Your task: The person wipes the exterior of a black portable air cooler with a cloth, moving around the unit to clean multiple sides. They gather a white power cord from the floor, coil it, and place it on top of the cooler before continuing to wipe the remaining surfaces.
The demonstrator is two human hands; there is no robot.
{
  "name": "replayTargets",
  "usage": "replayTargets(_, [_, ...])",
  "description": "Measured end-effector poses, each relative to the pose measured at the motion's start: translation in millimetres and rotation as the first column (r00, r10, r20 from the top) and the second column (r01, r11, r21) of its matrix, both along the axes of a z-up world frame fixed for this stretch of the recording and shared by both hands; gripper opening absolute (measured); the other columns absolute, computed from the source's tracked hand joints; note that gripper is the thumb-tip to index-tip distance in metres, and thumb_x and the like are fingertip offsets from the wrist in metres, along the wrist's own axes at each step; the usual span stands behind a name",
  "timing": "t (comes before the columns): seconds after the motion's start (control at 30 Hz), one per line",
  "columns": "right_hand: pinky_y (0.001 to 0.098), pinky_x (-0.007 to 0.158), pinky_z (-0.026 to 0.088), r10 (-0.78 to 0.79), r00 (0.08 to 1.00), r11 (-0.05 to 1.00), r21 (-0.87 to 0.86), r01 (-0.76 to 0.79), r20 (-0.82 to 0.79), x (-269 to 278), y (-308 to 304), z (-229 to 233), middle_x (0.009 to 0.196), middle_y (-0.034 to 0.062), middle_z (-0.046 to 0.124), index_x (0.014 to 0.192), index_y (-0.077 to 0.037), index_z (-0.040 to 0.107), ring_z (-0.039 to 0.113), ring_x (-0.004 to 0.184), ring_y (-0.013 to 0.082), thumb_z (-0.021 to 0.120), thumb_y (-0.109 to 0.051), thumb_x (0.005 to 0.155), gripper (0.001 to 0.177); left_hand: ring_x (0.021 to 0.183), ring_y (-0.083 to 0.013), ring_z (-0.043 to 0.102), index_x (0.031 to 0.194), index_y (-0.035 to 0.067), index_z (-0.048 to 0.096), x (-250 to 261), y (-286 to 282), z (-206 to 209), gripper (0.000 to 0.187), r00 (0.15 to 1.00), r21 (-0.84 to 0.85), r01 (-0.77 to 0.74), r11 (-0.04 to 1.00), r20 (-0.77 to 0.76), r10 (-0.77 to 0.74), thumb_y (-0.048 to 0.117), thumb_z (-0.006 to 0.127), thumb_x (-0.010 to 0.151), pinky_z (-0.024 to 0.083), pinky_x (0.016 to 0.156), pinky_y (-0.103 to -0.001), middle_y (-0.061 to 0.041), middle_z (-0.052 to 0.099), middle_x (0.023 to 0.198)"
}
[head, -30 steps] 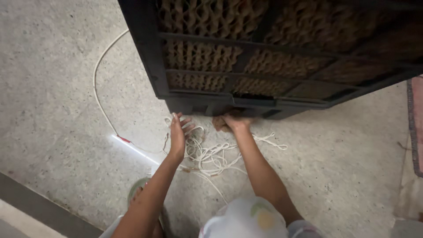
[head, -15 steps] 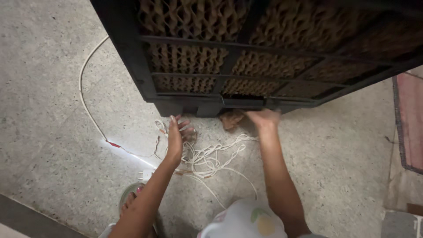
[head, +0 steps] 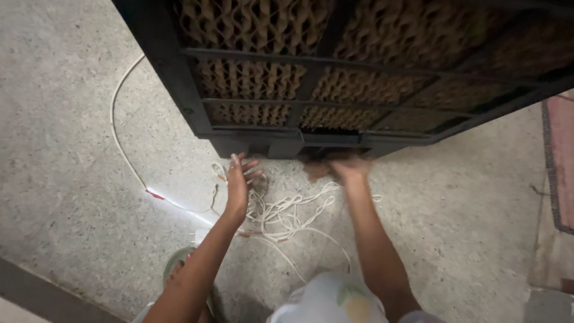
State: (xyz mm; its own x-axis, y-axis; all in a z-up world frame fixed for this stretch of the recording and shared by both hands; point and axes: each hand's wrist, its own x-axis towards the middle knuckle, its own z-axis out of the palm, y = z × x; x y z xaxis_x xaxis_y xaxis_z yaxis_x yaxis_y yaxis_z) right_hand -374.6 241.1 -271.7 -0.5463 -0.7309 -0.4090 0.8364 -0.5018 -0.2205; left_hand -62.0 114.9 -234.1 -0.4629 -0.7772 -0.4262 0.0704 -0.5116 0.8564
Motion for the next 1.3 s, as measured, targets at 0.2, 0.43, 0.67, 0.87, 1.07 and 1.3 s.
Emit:
replayTargets(0.2, [0.061, 0.126, 0.006, -0.2, 0.969, 0.978, -0.035, 0.207, 0.144, -28.3, 77.5, 72.0, 0.17, 0.0281, 0.012, 0.163, 0.002, 0.011, 0.011, 0.156, 0.0456, 0.015, -0.084, 0.096, 0.109, 0.1, -0.0183, 0.067, 0.151, 0.009, 0.043, -2.0, -0.4, -13.9, 0.074, 0.999, -0.012, -0.013, 1.0, -0.03, 0.012, 0.062, 0.024, 0.102, 0.053, 0.082, -0.033, -0.011, 0.068, 0.124])
replayTargets(0.43, [0.0614, 0.122, 0.014, -0.189, 0.981, 0.981, -0.035, 0.191, 0.048, -55.8, 48.9, 39.8, 0.164, 0.0243, 0.028, 0.16, -0.001, 0.025, 0.024, 0.15, 0.043, 0.017, -0.079, 0.092, 0.103, 0.098, -0.0171, 0.066, 0.15, 0.009, 0.042, 3.9, 0.2, -34.4, 0.071, 0.998, 0.008, -0.023, 1.0, -0.061, 0.023, 0.06, 0.027, 0.103, 0.051, 0.082, -0.033, -0.011, 0.068, 0.125])
replayTargets(0.67, [0.0637, 0.121, 0.017, -0.109, 0.99, 0.994, 0.003, 0.109, 0.085, -90.0, 32.4, -45.6, 0.158, 0.0226, 0.041, 0.153, -0.004, 0.043, 0.031, 0.148, 0.0432, 0.034, -0.066, 0.093, 0.087, 0.1, -0.0167, 0.065, 0.15, 0.009, 0.042, 8.9, 3.0, -21.1, 0.072, 1.0, -0.013, -0.008, 1.0, -0.026, 0.007, 0.061, 0.026, 0.103, 0.05, 0.083, -0.033, -0.01, 0.068, 0.125])
replayTargets(0.87, [0.0649, 0.119, 0.014, -0.054, 0.995, 0.994, 0.099, 0.046, 0.081, -70.7, 27.7, -19.3, 0.158, 0.0228, 0.039, 0.152, -0.005, 0.043, 0.03, 0.147, 0.0443, 0.03, -0.069, 0.089, 0.091, 0.104, -0.0197, 0.066, 0.151, 0.009, 0.041, 10.7, 0.0, -10.5, 0.075, 1.0, -0.02, 0.0, 1.0, 0.001, 0.0, 0.063, 0.025, 0.102, 0.05, 0.089, -0.036, -0.011, 0.067, 0.127])
replayTargets(1.07, [0.0643, 0.119, 0.015, -0.231, 0.968, 0.973, 0.009, 0.231, 0.094, -60.3, 83.3, 69.8, 0.161, 0.0232, 0.034, 0.154, -0.004, 0.038, 0.027, 0.148, 0.0445, 0.028, -0.076, 0.086, 0.099, 0.107, -0.0212, 0.068, 0.152, 0.011, 0.041, 8.7, -7.3, -19.1, 0.076, 1.0, -0.003, -0.013, 1.0, -0.007, 0.013, 0.064, 0.025, 0.1, 0.05, 0.093, -0.038, -0.012, 0.068, 0.128])
replayTargets(1.3, [0.0637, 0.119, 0.017, -0.294, 0.955, 0.956, -0.01, 0.294, -0.047, -86.4, 64.9, 86.1, 0.164, 0.0236, 0.03, 0.156, -0.003, 0.033, 0.025, 0.149, 0.0447, 0.025, -0.084, 0.083, 0.109, 0.109, -0.0204, 0.065, 0.151, 0.011, 0.043, 9.3, -3.8, -30.9, 0.074, 1.0, 0.005, 0.003, 1.0, -0.006, -0.003, 0.063, 0.025, 0.102, 0.049, 0.091, -0.037, -0.011, 0.068, 0.128])
